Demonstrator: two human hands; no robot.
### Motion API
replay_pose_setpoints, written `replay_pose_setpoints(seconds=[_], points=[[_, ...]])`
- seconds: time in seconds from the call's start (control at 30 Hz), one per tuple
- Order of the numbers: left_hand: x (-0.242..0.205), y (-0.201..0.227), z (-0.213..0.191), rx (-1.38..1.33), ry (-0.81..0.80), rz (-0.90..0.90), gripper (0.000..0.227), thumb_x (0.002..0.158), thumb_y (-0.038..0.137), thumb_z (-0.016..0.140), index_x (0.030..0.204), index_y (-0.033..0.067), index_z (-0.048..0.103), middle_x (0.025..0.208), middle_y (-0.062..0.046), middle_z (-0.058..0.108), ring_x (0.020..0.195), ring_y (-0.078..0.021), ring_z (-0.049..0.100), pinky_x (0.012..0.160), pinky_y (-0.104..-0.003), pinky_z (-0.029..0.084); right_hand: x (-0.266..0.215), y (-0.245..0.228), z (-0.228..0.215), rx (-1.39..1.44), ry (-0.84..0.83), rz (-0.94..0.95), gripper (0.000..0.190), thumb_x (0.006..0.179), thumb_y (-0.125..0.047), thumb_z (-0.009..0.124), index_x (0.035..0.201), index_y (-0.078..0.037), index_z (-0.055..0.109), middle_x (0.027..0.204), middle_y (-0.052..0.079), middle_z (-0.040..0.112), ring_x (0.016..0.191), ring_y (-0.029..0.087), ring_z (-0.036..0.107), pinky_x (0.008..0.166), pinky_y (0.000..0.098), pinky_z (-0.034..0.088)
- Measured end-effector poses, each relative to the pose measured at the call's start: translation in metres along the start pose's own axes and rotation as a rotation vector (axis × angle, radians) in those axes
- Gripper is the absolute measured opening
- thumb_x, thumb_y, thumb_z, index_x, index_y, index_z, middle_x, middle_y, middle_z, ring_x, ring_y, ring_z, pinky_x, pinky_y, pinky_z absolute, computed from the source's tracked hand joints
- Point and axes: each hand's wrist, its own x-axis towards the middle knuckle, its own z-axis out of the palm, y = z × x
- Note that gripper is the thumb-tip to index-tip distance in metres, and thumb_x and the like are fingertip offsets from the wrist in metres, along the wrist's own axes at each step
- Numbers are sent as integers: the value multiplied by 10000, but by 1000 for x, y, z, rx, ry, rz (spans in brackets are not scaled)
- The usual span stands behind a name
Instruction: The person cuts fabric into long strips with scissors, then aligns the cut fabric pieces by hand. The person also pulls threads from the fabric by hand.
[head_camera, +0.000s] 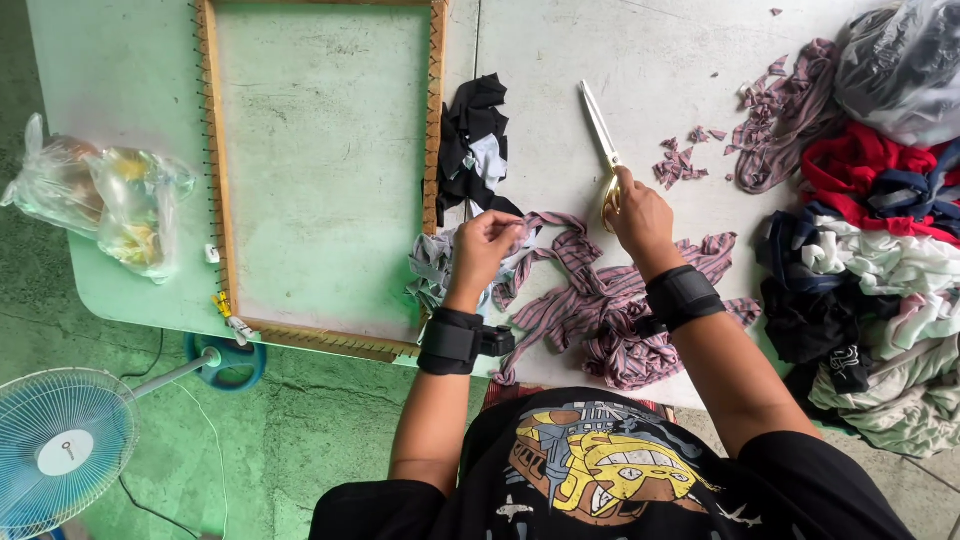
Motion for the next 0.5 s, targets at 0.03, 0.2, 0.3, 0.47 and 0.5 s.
replay_pose_setpoints(seconds=[0.03, 0.2, 0.3, 0.47, 0.5], points=[[5, -7, 5, 0, -6, 0, 83, 955, 63, 703, 1023, 23, 727, 896, -38, 764, 749, -60, 677, 655, -195, 537, 0, -2, -2, -1, 1, 5, 573, 887, -137, 751, 1408, -106, 511, 884, 159, 702, 744, 340, 700, 616, 456, 550], [20, -9, 29, 83, -28, 48, 142, 878, 55, 823, 926, -4, 703, 783, -33, 717, 706, -52, 617, 635, -216, 512, -11, -14, -27, 133, 53, -40, 558, 848, -151, 797, 1356, -87, 575, 977, 172, 697, 808, 355, 696, 657, 452, 552], [24, 0, 41, 7, -88, 79, 141, 875, 72, 799, 908, 10, 676, 783, -5, 714, 711, -42, 626, 647, -211, 518, -22, -24, -51, 403, 102, -170, 499, 846, -73, 761, 1330, -84, 639, 1069, 140, 720, 889, 282, 718, 758, 395, 587], [25, 28, 61, 108, -114, 68, 191, 859, 101, 829, 856, 11, 660, 746, -11, 701, 678, -56, 614, 610, -219, 507, -42, -51, -98, 729, 5, -331, 503, 848, 5, 734, 1338, -58, 638, 1118, 120, 739, 900, 189, 721, 793, 328, 606], [25, 32, 64, 186, -115, 69, 213, 875, 117, 832, 838, 8, 654, 728, -19, 693, 658, -64, 601, 591, -224, 497, -45, -52, -99, 755, -27, -353, 489, 854, 6, 749, 1326, -57, 639, 1073, 111, 747, 882, 171, 723, 780, 316, 604]])
